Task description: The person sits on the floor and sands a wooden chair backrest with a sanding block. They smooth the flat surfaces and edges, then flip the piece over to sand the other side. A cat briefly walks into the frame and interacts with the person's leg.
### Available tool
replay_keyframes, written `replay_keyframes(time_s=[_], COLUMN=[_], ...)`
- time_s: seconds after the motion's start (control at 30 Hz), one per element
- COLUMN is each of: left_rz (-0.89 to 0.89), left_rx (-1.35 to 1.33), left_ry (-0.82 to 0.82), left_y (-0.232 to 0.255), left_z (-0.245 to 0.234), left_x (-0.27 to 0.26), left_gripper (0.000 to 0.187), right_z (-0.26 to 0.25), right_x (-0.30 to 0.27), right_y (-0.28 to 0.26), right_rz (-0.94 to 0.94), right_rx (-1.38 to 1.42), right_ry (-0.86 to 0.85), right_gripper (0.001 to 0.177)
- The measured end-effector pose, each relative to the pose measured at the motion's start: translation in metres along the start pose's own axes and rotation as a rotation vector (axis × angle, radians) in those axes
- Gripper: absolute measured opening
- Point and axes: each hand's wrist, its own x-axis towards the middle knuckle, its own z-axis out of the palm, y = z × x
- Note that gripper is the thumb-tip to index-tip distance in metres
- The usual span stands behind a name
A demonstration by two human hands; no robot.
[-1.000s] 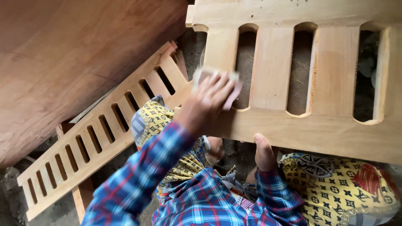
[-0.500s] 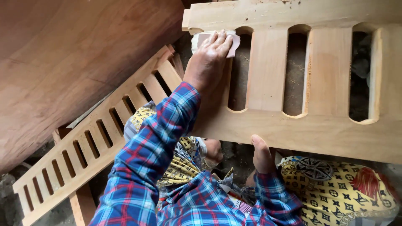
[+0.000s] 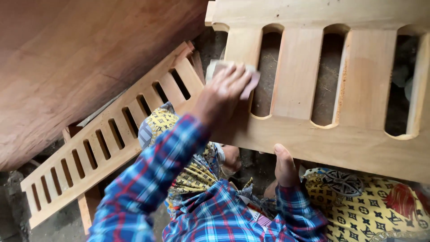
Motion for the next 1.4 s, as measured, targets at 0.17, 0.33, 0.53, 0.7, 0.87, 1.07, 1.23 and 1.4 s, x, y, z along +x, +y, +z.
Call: replay_keyframes(time_s=[0.17,0.33,0.53,0.7,0.87,1.07,1.23,1.4], left_rz=[-0.023,-0.079,-0.065,-0.061,0.031,0.081,0.016,0.012], left_rx=[0.081,0.053,-0.072,-0.086,-0.077,-0.083,-0.011,-0.096], left_ry=[0.032,-0.058,-0.081,-0.075,-0.096,-0.022,0.021,-0.035], left_y=[-0.033,-0.032,-0.017,0.005,0.049,0.031,-0.014,-0.004], left_z=[0.047,0.028,-0.011,-0.028,-0.052,-0.037,-0.013,-0.022], left_x=[0.040,0.030,-0.011,-0.041,-0.061,-0.037,0.022,0.024], left_gripper=[0.050,0.058,0.053,0.059,0.056,0.048,0.046,0.041], right_z=[0.032,0.046,0.034,0.013,0.002,-0.025,0.001,0.036], right_x=[0.008,0.014,0.003,-0.017,-0.023,-0.046,-0.031,-0.014], right_y=[-0.040,-0.080,-0.090,-0.090,-0.099,-0.041,-0.064,-0.106], right_rz=[0.134,0.274,0.215,0.311,0.266,0.329,0.311,0.294], right_rx=[0.220,0.320,0.083,0.243,0.366,0.243,0.253,0.287], right_ry=[0.088,-0.004,-0.141,0.022,0.256,0.321,0.377,0.437], right_gripper=[0.028,0.039,0.056,0.046,0.035,0.020,0.022,0.048])
